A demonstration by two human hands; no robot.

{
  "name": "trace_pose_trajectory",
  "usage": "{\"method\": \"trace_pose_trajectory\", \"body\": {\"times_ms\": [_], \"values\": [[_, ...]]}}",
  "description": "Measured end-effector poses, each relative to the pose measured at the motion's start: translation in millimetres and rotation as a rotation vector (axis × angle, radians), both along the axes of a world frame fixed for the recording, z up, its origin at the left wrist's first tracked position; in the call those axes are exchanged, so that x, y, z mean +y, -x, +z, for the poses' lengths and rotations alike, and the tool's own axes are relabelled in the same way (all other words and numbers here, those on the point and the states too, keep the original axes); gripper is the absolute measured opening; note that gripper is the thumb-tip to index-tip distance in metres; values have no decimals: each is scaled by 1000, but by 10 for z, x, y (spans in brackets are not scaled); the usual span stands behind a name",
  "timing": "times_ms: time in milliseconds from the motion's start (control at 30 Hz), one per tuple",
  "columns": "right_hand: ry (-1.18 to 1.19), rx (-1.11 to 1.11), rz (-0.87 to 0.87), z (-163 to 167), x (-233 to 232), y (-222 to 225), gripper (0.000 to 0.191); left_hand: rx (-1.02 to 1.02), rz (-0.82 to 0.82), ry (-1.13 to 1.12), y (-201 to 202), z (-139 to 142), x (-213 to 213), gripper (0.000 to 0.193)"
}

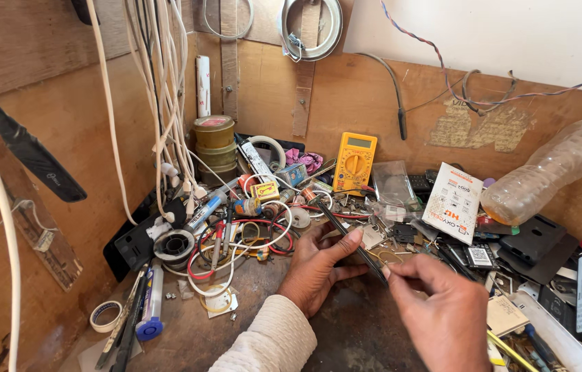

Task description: The person holds a black smartphone and repeatedly uses a small metal tool to pry and adjust the edges of the phone's frame. The person rotates the phone to access different sides and continues the prying motion along the perimeter.

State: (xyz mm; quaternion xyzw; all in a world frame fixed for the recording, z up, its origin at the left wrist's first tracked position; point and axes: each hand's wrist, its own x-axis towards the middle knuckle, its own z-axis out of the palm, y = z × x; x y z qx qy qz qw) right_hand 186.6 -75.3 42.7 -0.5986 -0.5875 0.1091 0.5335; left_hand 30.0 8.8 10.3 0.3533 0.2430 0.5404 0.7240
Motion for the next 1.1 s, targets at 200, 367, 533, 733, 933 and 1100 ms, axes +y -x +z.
{"method": "trace_pose_trajectory", "body": {"times_ms": [200,367,533,733,933,1100], "values": [[208,262,195,-5,172,-286,9,-12,-4,-26,-6,-29,13,52],[275,471,317,-22,251,-417,10,9,1,-7,-4,-27,22,52],[428,610,349,-22,328,-517,14,7,5,-23,1,-21,14,53],[550,719,398,-52,430,-602,15,10,-3,-31,-1,-33,35,52],[630,732,419,-47,500,-609,14,-10,-21,-54,16,-36,40,50],[502,683,423,-53,363,-538,13,-16,-42,-56,40,-51,46,47]]}}
